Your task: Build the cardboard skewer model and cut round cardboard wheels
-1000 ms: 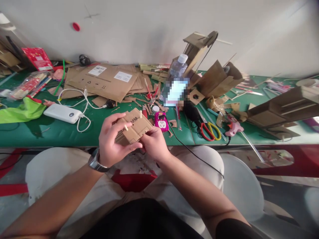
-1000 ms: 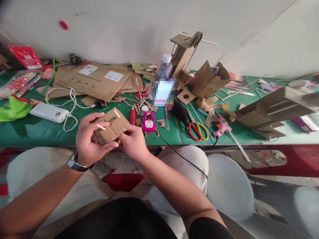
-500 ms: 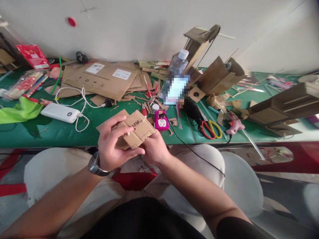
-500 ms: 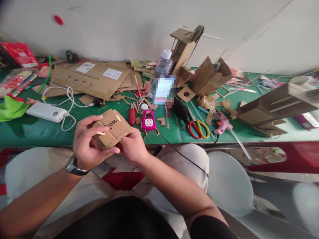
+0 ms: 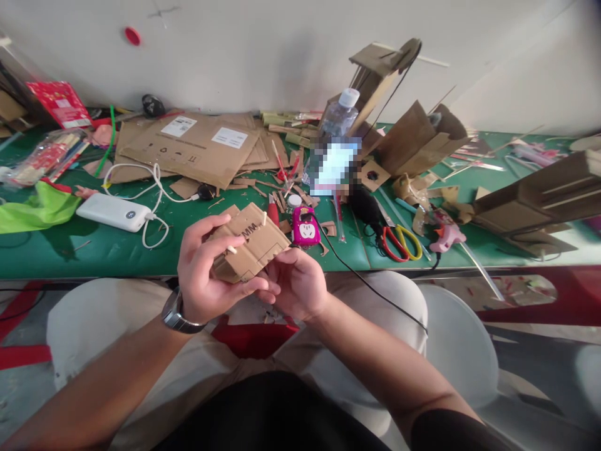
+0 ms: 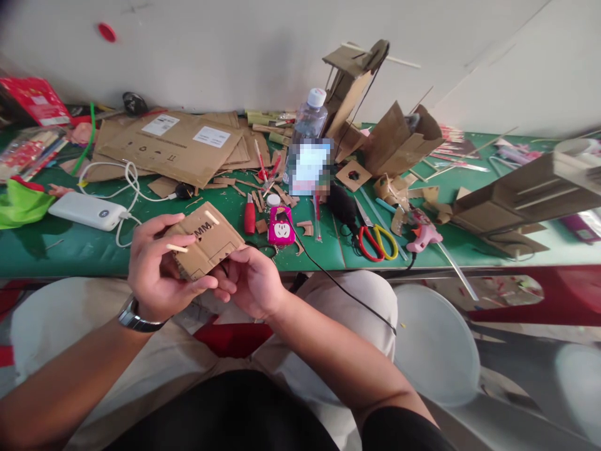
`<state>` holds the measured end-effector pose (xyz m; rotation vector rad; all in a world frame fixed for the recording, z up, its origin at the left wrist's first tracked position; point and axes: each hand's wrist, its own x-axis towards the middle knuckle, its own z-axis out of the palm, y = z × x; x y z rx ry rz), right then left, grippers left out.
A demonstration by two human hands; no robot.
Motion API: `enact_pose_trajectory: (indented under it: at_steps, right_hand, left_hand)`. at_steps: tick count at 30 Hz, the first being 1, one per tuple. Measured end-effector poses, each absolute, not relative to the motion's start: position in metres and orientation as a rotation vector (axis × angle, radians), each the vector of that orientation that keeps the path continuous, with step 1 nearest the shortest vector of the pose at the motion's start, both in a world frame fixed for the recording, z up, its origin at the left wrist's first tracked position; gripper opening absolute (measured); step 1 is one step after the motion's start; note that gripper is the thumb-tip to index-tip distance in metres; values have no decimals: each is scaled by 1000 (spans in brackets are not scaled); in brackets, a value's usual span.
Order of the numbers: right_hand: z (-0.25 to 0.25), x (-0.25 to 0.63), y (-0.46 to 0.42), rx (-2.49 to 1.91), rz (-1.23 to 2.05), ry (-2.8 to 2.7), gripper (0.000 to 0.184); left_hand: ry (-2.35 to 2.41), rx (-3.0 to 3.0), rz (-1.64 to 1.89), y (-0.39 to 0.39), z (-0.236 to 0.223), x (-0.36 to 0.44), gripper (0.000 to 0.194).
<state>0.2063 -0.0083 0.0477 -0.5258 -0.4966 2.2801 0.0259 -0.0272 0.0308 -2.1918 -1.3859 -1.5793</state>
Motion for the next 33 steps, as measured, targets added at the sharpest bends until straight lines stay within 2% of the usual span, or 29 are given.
enact_pose_trajectory:
  at_steps: [6,10,14,17,22,29,33]
  right_hand:
    - [49,208,-11,-528,2287,-491,25]
    - [49,208,-11,-523,2276,-544,21]
    - [51,207,-13,-541,2269,-527,16]
    - [55,208,-14,-552,2296,-490,16]
    - [67,214,-14,-537,2426,-346,27]
    - [68,217,-13,-503,2433,-359,19]
    - [60,214,-14,-541,2348,-456,4]
  left_hand:
    - [-1401,-2221,-1584,-30,30,24,65]
    - [-1376,-2255,-1591,-31,32,24,57]
    - [-1369,-2221,-1601,-31,32,26,59]
    - [-1352,-2212,-1576,-31,33,27,55]
    - [-1359,-2199,-1542,-32,34,25,53]
    - [-1428,-2211,-1514,-33,30,25,54]
    - [-1378,-2218,-1576,-32,27,27,56]
